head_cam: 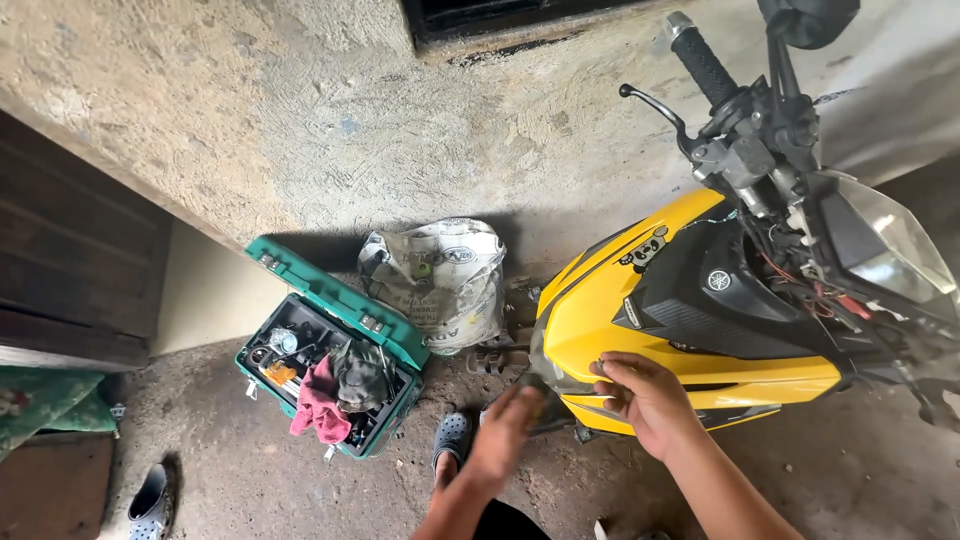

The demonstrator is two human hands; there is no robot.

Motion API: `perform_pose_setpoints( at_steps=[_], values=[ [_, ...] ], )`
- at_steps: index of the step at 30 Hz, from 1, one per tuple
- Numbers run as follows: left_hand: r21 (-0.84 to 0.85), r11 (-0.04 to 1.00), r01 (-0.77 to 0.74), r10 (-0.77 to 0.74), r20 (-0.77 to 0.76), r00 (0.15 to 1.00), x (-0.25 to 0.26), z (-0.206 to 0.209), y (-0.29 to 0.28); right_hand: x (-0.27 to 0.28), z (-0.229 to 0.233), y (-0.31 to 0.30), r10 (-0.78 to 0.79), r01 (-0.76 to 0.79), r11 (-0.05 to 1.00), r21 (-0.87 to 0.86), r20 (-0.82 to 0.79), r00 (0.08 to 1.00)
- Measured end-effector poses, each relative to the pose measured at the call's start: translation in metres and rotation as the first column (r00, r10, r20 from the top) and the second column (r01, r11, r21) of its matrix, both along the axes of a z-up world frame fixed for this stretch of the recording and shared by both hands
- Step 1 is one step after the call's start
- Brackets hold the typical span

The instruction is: Repairing and modifying the wiring and switches on a motorcycle handlebar.

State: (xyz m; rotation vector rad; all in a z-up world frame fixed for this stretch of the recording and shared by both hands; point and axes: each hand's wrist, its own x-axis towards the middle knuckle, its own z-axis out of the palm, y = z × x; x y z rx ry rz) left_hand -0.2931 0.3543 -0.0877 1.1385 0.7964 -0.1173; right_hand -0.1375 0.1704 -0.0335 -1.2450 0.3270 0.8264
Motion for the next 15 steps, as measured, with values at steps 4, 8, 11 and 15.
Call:
perform_pose_setpoints(
  at_steps=[4,8,11,15],
  values=[
    [-0.006,0.995,-0.100,0.100,0.050,0.994,-0.032,-0.011,0.048,-0.004,-0.017,-0.007,0.010,-0.008,1.000,0.030,-0.051,0.999],
    [0.062,0.982,-0.177,0.182,-0.085,0.980,-0.043,-0.003,0.071,-0.007,-0.023,-0.001,0.036,-0.029,0.997,0.071,-0.089,0.995],
    [0.049,0.977,-0.208,0.212,-0.096,0.972,-0.044,-0.003,0.071,-0.013,-0.023,0.016,0.072,-0.063,0.995,0.072,-0.123,0.990],
    [0.098,0.980,-0.174,0.185,-0.118,0.976,-0.047,-0.032,0.072,-0.021,-0.044,0.046,0.163,-0.144,0.981,0.129,-0.151,0.975]
  ],
)
